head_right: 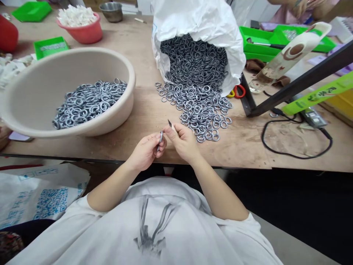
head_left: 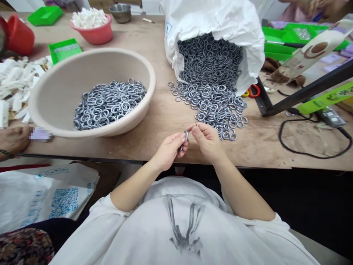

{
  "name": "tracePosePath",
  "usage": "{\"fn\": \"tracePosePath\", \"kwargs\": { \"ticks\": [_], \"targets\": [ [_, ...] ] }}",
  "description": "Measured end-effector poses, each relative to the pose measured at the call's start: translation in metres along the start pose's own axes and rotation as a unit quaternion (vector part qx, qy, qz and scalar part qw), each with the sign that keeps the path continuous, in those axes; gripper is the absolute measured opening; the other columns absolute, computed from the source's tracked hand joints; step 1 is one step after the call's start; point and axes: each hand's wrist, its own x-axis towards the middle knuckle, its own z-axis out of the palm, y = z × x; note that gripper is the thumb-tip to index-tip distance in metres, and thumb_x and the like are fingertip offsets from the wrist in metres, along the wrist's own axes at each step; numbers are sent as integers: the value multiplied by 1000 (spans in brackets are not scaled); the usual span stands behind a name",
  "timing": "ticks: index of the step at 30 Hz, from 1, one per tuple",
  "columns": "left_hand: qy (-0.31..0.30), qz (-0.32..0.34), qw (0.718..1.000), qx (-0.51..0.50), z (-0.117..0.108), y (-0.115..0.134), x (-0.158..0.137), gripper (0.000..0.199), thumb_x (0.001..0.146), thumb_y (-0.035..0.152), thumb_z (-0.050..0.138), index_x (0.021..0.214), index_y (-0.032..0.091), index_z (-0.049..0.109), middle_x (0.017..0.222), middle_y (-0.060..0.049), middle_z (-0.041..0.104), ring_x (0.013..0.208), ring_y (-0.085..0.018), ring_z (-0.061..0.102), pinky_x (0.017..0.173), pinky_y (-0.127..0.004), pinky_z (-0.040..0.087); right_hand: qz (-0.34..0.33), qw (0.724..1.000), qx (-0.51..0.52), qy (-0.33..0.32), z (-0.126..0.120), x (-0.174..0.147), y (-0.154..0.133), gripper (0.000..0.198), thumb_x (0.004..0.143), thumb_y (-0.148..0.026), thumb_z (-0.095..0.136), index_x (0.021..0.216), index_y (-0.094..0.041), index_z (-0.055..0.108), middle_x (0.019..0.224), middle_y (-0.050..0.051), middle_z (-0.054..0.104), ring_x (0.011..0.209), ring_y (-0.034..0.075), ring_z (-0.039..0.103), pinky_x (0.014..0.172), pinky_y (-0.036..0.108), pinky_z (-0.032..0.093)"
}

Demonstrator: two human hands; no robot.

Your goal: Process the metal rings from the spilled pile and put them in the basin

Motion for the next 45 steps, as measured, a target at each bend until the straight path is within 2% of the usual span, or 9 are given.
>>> {"fn": "tracePosePath", "kwargs": {
  "ticks": [6, 17, 20, 24, 28, 32, 36, 40, 45],
  "targets": [
    [28, 4, 1000, -10, -1, 1, 0, 42, 77, 50, 74, 70, 17, 49, 59, 5, 46, 47, -4, 38, 44, -17, 28, -126, 952, -277, -35, -4, -18, -10, 50, 101, -55, 43, 66, -21, 54, 63, 1, 53, 61, 13, 47, 58, 29, 30],
    [-70, -27, 997, 23, -3, 1, -13, 45, 81, 52, 72, 65, 16, 50, 59, 4, 46, 47, -4, 40, 45, -19, 31, -29, 947, -314, 58, -25, 7, 9, 54, 99, -61, 41, 61, -23, 42, 54, -2, 43, 53, 14, 40, 55, 30, 24],
    [-22, -9, 999, 26, -10, 5, -12, 40, 80, 50, 73, 72, 14, 58, 66, 1, 57, 49, -5, 45, 47, -19, 33, -29, 939, -337, 67, -34, 17, 11, 52, 99, -62, 42, 65, -22, 50, 59, 0, 51, 58, 16, 46, 57, 30, 26],
    [20, -8, 1000, 22, -20, 10, -6, 35, 77, 36, 74, 105, 15, 68, 80, -3, 69, 51, -5, 50, 46, -18, 34, 4, 868, -492, 64, -37, 34, 16, 36, 91, -56, 62, 94, -22, 70, 89, 8, 69, 77, 23, 59, 63, 30, 33],
    [73, -30, 997, -18, -26, 11, -3, 19, 68, 26, 66, 83, 15, 65, 71, -1, 62, 50, -8, 51, 40, -18, 31, 69, 809, -582, 42, -41, 54, 29, 24, 91, -38, 64, 104, -21, 73, 105, 14, 69, 85, 26, 62, 65, 32, 36],
    [96, -9, 995, -27, -26, 10, 1, 24, 71, 40, 61, 72, 16, 60, 73, -2, 58, 53, -10, 50, 39, -20, 30, 46, 877, -471, 85, -44, 55, 30, 22, 92, -37, 62, 85, -19, 71, 91, 11, 67, 79, 23, 59, 65, 33, 37],
    [128, 112, 972, 164, -20, 7, 7, 26, 79, 43, 72, 79, 18, 63, 75, 0, 57, 61, -10, 47, 51, -21, 35, 57, 991, -121, -2, -31, 34, 14, 38, 89, -56, 60, 79, -19, 63, 66, 0, 55, 62, 15, 48, 59, 29, 37],
    [64, 202, 926, 311, -13, 3, 8, 29, 90, 44, 64, 77, 18, 65, 79, -2, 60, 77, -14, 52, 72, -24, 41, 66, 994, 58, -70, -9, 13, -2, 48, 82, -67, 67, 71, -21, 56, 62, -4, 49, 58, 11, 44, 58, 27, 39],
    [10, 124, 980, 156, -5, 0, 7, 45, 89, 58, 60, 72, 17, 55, 65, 2, 47, 58, -10, 39, 53, -22, 33, 62, 995, 78, -24, 4, 3, -5, 48, 79, -67, 71, 78, -21, 58, 71, -2, 59, 68, 14, 55, 67, 28, 46]
  ]
}}
